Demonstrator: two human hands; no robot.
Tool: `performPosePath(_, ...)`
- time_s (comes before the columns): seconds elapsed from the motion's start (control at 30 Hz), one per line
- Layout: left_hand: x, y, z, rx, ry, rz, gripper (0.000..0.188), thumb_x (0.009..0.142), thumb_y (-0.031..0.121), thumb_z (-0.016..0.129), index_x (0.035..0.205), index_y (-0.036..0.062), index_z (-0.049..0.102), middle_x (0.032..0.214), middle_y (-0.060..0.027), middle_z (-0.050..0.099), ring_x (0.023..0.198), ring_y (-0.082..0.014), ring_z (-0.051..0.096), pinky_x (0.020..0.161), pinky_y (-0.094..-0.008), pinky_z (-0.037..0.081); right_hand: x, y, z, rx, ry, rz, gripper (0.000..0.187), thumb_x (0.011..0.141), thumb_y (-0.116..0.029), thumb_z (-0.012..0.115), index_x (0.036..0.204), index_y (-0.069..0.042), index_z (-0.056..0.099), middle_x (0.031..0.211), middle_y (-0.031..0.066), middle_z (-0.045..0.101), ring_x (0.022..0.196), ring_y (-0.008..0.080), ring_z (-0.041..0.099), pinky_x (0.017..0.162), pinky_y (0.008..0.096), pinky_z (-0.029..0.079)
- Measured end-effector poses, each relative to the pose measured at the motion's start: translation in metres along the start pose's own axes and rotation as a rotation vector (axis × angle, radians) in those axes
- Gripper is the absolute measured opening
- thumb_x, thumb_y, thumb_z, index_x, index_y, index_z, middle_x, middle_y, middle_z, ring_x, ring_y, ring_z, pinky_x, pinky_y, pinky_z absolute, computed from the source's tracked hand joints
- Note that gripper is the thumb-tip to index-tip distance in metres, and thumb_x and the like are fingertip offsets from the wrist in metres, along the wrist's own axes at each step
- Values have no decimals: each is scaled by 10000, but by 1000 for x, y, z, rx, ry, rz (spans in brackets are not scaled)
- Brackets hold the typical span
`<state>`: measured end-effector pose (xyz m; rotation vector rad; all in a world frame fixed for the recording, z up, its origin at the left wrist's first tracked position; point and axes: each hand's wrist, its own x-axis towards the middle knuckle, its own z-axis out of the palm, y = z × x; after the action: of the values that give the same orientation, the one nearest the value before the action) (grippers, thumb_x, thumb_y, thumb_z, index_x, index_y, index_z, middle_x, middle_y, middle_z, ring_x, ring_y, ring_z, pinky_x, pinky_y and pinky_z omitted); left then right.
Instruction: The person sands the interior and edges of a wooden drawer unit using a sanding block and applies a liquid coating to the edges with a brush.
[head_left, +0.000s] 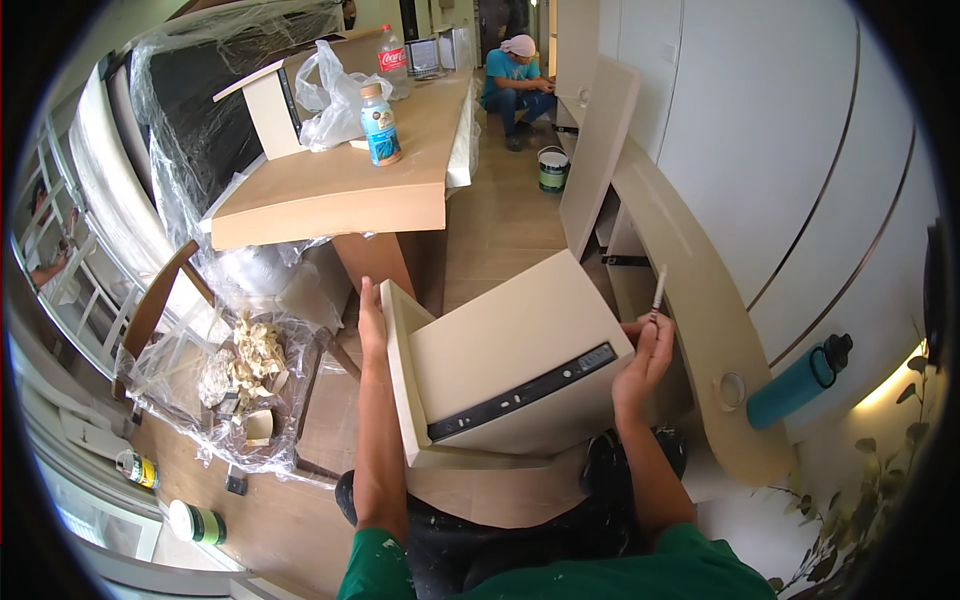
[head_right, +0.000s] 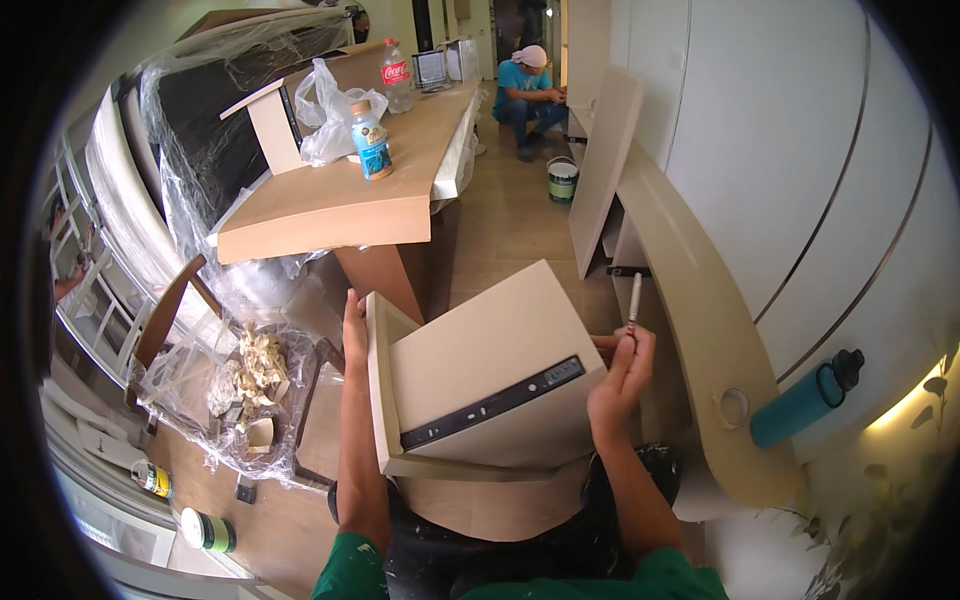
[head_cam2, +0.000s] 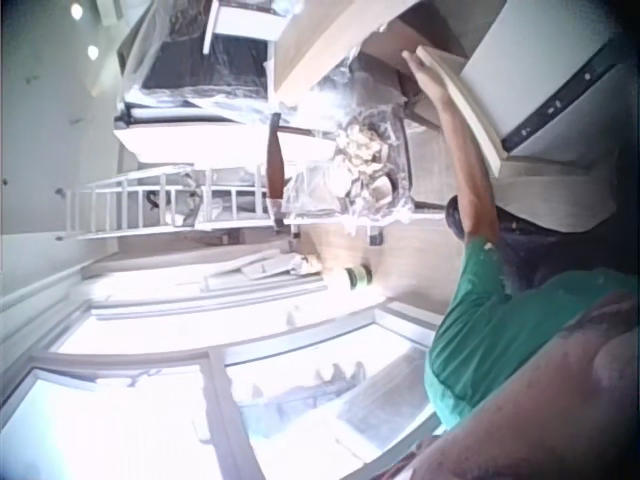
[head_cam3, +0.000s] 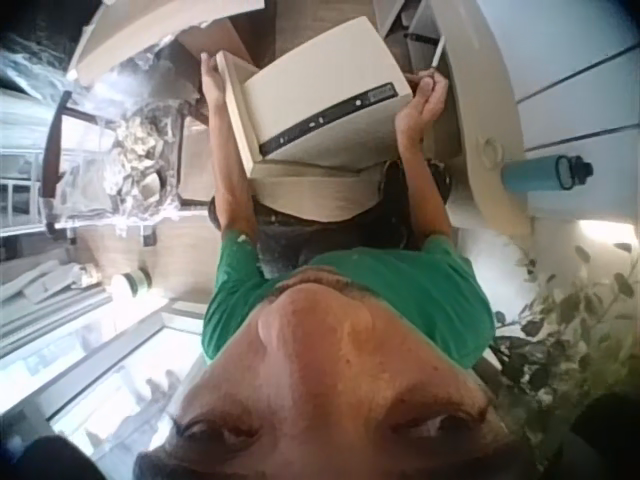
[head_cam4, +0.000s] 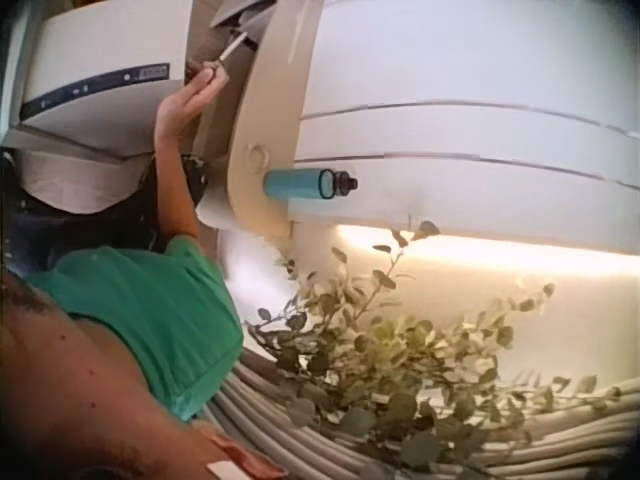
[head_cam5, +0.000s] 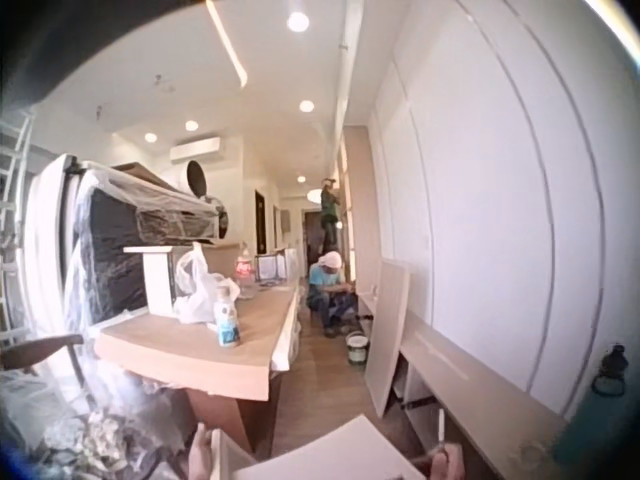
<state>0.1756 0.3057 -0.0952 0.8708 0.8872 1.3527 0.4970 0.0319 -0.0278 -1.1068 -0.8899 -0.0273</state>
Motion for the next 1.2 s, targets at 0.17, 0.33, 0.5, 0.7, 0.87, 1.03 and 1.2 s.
performPosePath(0.17, -125, 21, 79, -82, -61, 68, 821, 1067, 658, 452, 1535, -17, 469, 1556, -164, 513, 1395, -266, 504, 1184, -372, 361, 15, 21, -35, -56, 63, -19, 259, 1162, -241, 429, 1143, -8, 541, 879, 61, 634, 809, 109, 590, 815, 277, 470)
performPosePath(0.33, -289, -1, 45, -307, -144, 400, 825, 1121, 572, 377, 1684, 4, 173, 1703, -188, 310, 1563, -312, 326, 1297, -419, 220, 10, 16, -15, 54, -69, -65, 234, 1159, -206, 399, 1169, -7, 523, 889, 80, 664, 770, 106, 631, 751, 268, 503)
performPosePath(0.5, -323, -33, 59, 265, 156, 493, 1042, 866, 159, 846, 1662, -48, 205, 1672, -173, 356, 1502, -257, 401, 1222, -381, 344, 13, 18, -7, -10, -35, -86, 262, 1161, -210, 397, 1168, 12, 537, 887, 64, 577, 771, 143, 602, 769, 313, 478)
performPosePath(0.7, -261, 2, 69, 272, 172, 460, 651, 1046, 109, 684, 1582, -104, 381, 1415, -178, 639, 1199, -160, 605, 1056, -295, 475, 12, 13, -9, -132, 10, -118, 248, 1151, -197, 423, 1159, 16, 550, 891, 80, 578, 787, 173, 601, 785, 333, 475)
performPosePath(0.87, -199, 8, 48, 226, 82, 515, 526, 1083, 142, 637, 1509, -129, 485, 1376, -153, 665, 1222, -149, 592, 1087, -305, 456, -12, -4, 2, -122, -33, -105, 230, 1155, -181, 413, 1209, 15, 520, 1034, 79, 551, 834, 147, 599, 765, 308, 505)
performPosePath(1.03, -172, 21, 44, 341, -104, 536, 570, 1065, 165, 673, 1512, -129, 479, 1304, -183, 713, 1181, -154, 625, 1048, -306, 493, -28, -9, -11, -101, -27, -55, 236, 1162, -187, 390, 1274, 4, 470, 1058, 74, 528, 874, 146, 615, 773, 305, 535)
performPosePath(1.2, -194, 21, 37, 421, -101, 593, 575, 1030, 167, 714, 1521, -60, 519, 1250, -160, 749, 1111, -147, 660, 1014, -319, 520, -47, -11, -26, -11, 65, -80, 248, 1169, -212, 380, 1202, 14, 476, 1030, 57, 511, 897, 140, 504, 882, 306, 451)
